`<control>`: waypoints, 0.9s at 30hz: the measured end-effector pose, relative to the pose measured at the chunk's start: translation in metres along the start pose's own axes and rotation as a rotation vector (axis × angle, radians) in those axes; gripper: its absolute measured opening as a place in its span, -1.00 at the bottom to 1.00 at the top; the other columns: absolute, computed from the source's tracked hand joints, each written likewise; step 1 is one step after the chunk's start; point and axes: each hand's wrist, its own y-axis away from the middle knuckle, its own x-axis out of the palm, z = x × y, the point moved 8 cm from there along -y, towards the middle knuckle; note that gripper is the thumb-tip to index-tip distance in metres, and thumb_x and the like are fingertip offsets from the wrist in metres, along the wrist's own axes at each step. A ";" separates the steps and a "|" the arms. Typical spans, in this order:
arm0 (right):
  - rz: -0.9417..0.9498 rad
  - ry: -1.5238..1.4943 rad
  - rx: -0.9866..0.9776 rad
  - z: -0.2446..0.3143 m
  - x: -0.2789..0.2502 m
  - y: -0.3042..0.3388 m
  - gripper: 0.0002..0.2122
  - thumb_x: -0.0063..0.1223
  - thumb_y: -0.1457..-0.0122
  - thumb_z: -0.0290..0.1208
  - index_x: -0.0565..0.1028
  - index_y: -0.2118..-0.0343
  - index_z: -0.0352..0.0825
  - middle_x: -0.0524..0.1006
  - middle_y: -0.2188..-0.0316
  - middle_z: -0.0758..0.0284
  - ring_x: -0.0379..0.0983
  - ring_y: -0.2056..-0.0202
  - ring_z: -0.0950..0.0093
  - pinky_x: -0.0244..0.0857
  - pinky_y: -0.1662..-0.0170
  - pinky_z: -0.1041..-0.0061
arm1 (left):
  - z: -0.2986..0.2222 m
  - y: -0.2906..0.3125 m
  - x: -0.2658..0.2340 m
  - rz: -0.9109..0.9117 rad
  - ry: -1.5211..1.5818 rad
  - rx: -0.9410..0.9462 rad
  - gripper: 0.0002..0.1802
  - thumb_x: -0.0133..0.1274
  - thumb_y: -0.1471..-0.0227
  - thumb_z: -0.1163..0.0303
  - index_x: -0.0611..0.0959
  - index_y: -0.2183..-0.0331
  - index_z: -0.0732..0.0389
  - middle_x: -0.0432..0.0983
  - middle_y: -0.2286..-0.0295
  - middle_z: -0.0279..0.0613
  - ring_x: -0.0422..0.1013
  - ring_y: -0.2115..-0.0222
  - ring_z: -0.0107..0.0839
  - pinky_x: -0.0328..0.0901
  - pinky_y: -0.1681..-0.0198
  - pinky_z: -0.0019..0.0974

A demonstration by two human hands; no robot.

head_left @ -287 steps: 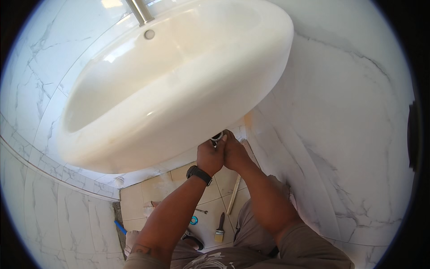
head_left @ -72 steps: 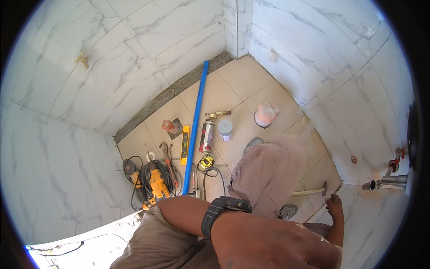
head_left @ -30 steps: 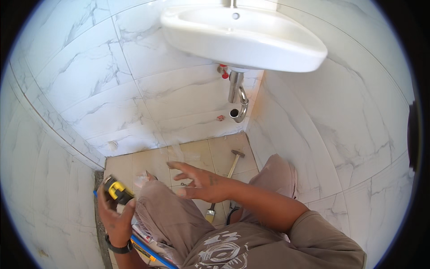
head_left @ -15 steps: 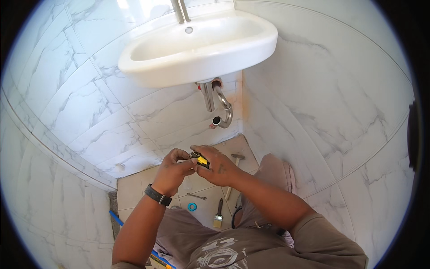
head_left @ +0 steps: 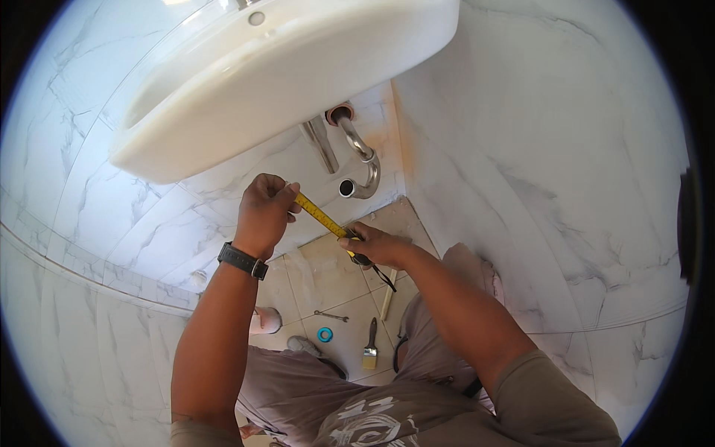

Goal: The person assembles a metal P-trap under a sink, measures the connection points, and cuts a blue pipe to length using a tape measure, marker, and angle grinder.

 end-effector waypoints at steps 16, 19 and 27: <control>-0.187 0.218 -0.228 -0.002 -0.001 -0.025 -0.14 0.40 -0.09 0.07 0.26 -0.31 -0.38 0.47 -0.16 0.03 0.45 -0.13 0.20 0.34 -0.21 0.28 | 0.006 -0.038 0.024 -0.042 -0.175 0.091 -0.71 0.21 -0.21 0.33 0.53 0.28 0.39 0.57 0.47 -0.11 0.57 0.54 -0.41 0.49 0.48 -0.33; -0.280 0.246 -0.257 -0.008 0.004 -0.025 -0.18 0.41 -0.09 0.00 0.27 -0.28 -0.39 0.47 -0.13 0.00 0.45 -0.14 0.17 0.33 -0.20 0.28 | -0.004 -0.032 0.027 -0.058 -0.241 0.144 -0.70 0.22 -0.21 0.33 0.53 0.29 0.38 0.57 0.48 -0.11 0.58 0.54 -0.41 0.50 0.48 -0.34; -0.277 0.154 -0.283 -0.004 0.002 -0.019 -0.35 0.39 -0.11 -0.11 0.35 -0.12 -0.42 0.56 0.24 0.14 0.54 0.25 0.38 0.45 0.16 0.36 | -0.003 -0.035 0.019 -0.043 -0.097 0.047 -0.73 0.22 -0.23 0.33 0.53 0.25 0.33 0.57 0.43 -0.16 0.52 0.53 -0.46 0.49 0.44 -0.39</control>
